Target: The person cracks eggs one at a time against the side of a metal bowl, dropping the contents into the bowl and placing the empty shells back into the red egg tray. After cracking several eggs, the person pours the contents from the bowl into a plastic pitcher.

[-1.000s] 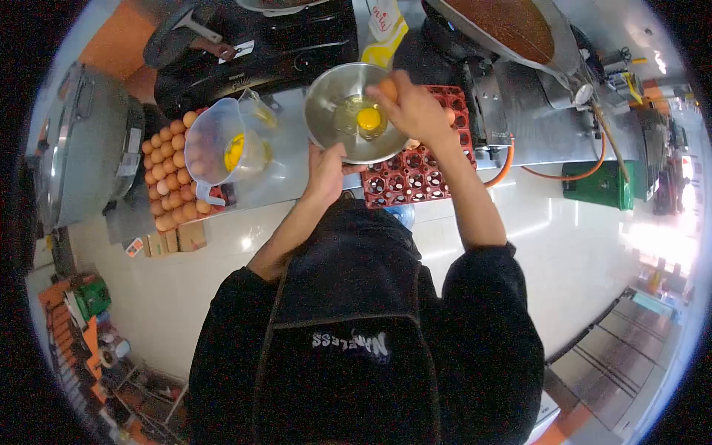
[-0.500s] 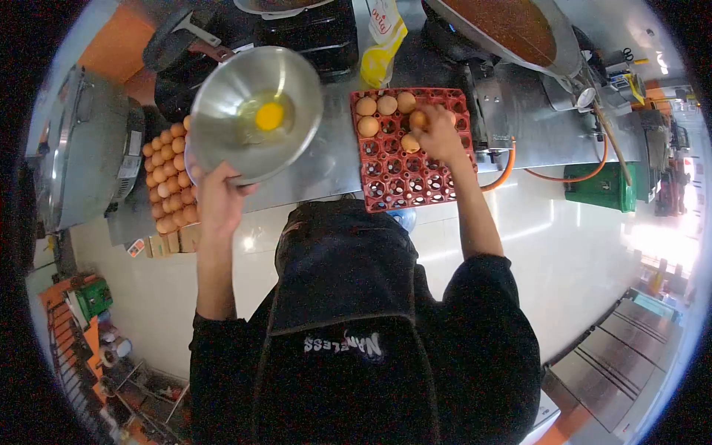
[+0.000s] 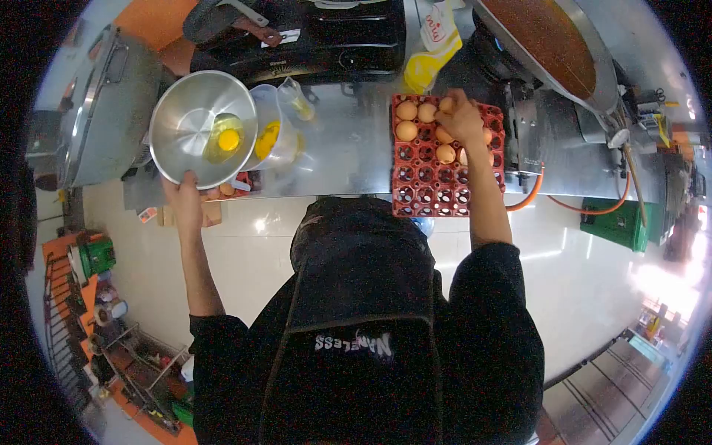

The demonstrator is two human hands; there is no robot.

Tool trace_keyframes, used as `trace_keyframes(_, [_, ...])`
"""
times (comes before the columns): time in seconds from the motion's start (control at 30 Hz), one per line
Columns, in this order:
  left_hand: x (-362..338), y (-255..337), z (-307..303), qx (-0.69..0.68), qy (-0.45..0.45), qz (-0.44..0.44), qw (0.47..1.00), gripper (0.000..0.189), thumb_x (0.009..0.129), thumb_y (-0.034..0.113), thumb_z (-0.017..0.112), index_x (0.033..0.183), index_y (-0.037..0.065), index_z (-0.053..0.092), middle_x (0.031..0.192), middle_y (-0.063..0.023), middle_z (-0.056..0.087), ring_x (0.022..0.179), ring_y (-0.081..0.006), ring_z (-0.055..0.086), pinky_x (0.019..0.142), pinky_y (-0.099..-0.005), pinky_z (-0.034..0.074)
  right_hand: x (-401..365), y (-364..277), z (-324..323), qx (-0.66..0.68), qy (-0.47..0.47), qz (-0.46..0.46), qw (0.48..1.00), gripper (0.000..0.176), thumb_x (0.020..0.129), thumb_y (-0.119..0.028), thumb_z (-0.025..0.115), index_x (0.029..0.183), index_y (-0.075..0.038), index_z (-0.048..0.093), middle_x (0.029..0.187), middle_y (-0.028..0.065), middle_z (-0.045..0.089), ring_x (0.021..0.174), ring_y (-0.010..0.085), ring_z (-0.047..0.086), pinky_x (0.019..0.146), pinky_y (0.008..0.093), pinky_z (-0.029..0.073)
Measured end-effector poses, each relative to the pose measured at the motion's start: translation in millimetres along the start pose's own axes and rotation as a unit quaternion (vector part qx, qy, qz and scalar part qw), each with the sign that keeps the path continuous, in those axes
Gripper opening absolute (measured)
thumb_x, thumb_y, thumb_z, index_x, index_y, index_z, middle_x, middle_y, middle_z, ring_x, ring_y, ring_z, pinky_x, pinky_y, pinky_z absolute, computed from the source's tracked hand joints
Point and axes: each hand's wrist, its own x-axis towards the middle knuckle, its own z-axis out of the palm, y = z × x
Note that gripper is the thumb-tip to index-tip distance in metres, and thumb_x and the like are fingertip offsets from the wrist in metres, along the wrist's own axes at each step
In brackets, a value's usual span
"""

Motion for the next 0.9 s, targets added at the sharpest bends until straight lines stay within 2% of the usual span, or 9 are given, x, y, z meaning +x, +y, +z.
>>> trace_keyframes(0.1, [3.9,0.7,2.8,0.072,-0.032,0.099,0.992,0.069,0.083,-0.004,0.046,0.149,0.001,0.029,0.133,-0.0198,0.05,0.118,-0.0282,0.054,0.096,-0.0362,0.049,-15.5,-11.0,-14.8,0.065,0.092,-0.03,0.993,0.066,0.074,-0.018,0.077,0.131,-0.005,0.047,0.106,0.0211,0.064,0.098,0.038,0.065,0.089,0.0443,0.054])
trace_keyframes(0.2, [-3.2,10.3,16.2,0.137,-0.037,0.193,0.971,0.076,0.08,-0.005,0.045,0.153,0.003,0.025,0.139,-0.0225,0.046,0.126,-0.0326,0.049,0.107,-0.0399,0.04,-30.5,-23.5,-28.4,0.577,0.07,0.084,0.81,0.047,0.087,-0.004,0.061,0.132,-0.003,0.046,0.108,0.0127,0.061,0.101,0.0249,0.064,0.089,0.0368,0.056])
trace_keyframes(0.23, [-5.4,14.2,20.3,0.154,-0.024,0.214,0.964,0.079,0.079,-0.005,0.045,0.154,0.004,0.023,0.142,-0.0239,0.044,0.13,-0.0342,0.046,0.111,-0.0406,0.035,-33.8,-24.0,-31.9,0.577,0.072,0.085,0.809,0.047,0.087,-0.004,0.061,0.132,-0.003,0.046,0.108,0.0127,0.061,0.101,0.0249,0.064,0.089,0.0368,0.056])
trace_keyframes(0.4, [-7.4,20.3,28.8,0.263,-0.021,0.309,0.914,0.079,0.079,-0.001,0.047,0.155,0.003,0.023,0.144,-0.0293,0.043,0.133,-0.0416,0.046,0.111,-0.0437,0.035,-52.0,-24.5,-42.2,0.779,0.013,0.116,0.617,0.038,0.092,-0.007,0.059,0.128,-0.002,0.049,0.104,0.0116,0.061,0.085,0.0229,0.066,0.071,0.0306,0.059])
trace_keyframes(0.5, [-10.7,15.5,31.9,0.28,-0.023,0.329,0.901,0.085,0.075,-0.004,0.048,0.155,0.005,0.024,0.152,-0.0228,0.037,0.134,-0.0378,0.044,0.109,-0.04,0.038,-60.6,-27.9,-33.5,0.719,0.046,0.184,0.668,0.029,0.094,-0.011,0.061,0.121,-0.002,0.055,0.099,0.0096,0.062,0.081,0.0215,0.066,0.068,0.0286,0.057])
trace_keyframes(0.7, [-22.4,-13.5,44.1,0.2,0.045,0.186,0.961,0.077,0.082,0.001,0.052,0.153,0.003,0.024,0.14,-0.0263,0.041,0.119,-0.0382,0.055,0.101,-0.0434,0.048,-75.0,-32.0,-29.4,0.724,0.037,0.195,0.661,0.018,0.095,-0.012,0.062,0.111,-0.003,0.059,0.096,0.0095,0.066,0.08,0.0183,0.066,0.067,0.0269,0.057])
trace_keyframes(0.77, [-30.0,-7.7,56.6,-0.073,0.018,-0.02,0.997,0.063,0.085,0.003,0.053,0.145,0.0,0.034,0.138,-0.0203,0.04,0.114,-0.0324,0.057,0.083,-0.041,0.061,-77.2,-35.2,-34.1,0.708,0.042,0.173,0.683,0.019,0.096,-0.013,0.063,0.112,-0.003,0.059,0.096,0.0095,0.066,0.08,0.0176,0.066,0.068,0.0256,0.057])
trace_keyframes(0.83, [-48.9,14.1,86.6,-0.165,-0.021,-0.047,0.985,0.057,0.085,0.002,0.053,0.14,-0.001,0.036,0.138,-0.019,0.039,0.112,-0.0307,0.059,0.074,-0.0397,0.063,-82.0,-53.9,-48.6,0.703,0.082,0.171,0.685,0.023,0.094,-0.011,0.066,0.114,-0.003,0.058,0.096,0.0092,0.066,0.081,0.0157,0.065,0.069,0.0258,0.056])
trace_keyframes(0.9, [-68.1,21.5,123.2,-0.257,-0.081,-0.108,0.957,0.05,0.085,0.0,0.05,0.133,-0.005,0.039,0.129,-0.0191,0.047,0.1,-0.0295,0.064,0.062,-0.039,0.066,-84.0,-62.4,-58.9,0.619,0.071,0.084,0.778,0.031,0.091,-0.008,0.07,0.118,-0.003,0.056,0.097,0.0084,0.065,0.082,0.0138,0.065,0.07,0.0262,0.056])
